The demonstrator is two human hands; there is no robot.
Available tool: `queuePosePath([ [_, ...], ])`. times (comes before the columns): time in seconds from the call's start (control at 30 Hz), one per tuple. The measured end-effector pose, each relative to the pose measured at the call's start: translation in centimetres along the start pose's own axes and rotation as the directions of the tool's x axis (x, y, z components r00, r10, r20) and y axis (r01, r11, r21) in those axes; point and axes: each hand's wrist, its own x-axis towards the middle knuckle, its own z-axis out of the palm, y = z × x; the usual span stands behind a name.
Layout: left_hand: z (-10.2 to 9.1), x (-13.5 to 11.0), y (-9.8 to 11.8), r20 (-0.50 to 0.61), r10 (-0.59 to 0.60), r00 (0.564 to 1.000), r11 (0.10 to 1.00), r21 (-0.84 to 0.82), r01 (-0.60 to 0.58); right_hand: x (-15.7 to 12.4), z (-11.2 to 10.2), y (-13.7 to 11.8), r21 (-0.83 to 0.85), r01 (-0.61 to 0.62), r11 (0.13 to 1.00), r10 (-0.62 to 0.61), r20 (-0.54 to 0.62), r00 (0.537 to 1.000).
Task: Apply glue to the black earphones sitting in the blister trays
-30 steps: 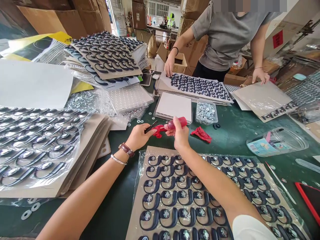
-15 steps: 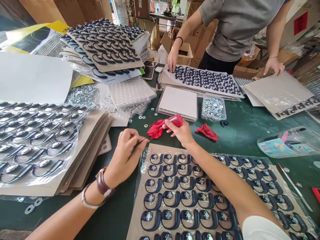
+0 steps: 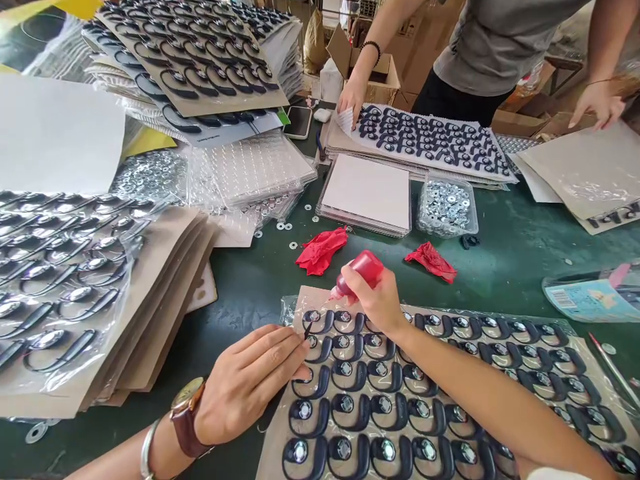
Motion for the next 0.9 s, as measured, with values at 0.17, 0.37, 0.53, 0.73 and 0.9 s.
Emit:
queuePosePath([
  [0.17, 0.3, 0.5, 0.0, -0.011, -0.001, 1.0, 1.0, -0.027, 0.001, -0.1, 0.1, -0.1, -0.016, 0.01, 1.0, -0.009, 0.054, 0.999],
  [0.37, 0.2, 1.2, 0.4, -0.033, 0.003, 0.999, 1.0, 0.008, -0.002, -0.3, 0.2, 0.4, -0.093, 0.03, 0.995, -0.019, 0.117, 0.993],
  [0.53, 0.3, 1.3, 0.6, -0.049, 0.017, 0.999, 1.0, 0.018, -0.016, -0.5, 0.0, 0.6, -0.263, 0.105, 0.959, -0.065, 0.155, 0.986],
  [0.73, 0.2, 1.3, 0.8, -0.057, 0.013, 0.998, 1.0, 0.027, -0.011, -0.9, 0.0, 0.1, -0.419, 0.184, 0.889, -0.135, 0.145, 0.98],
  [0.9, 0.1, 1.7, 0.8, -0.077, 0.011, 0.997, 1.0, 0.018, -0.01, -1.1, 0.0, 0.0, -0.449, 0.205, 0.87, -0.173, 0.111, 0.979],
])
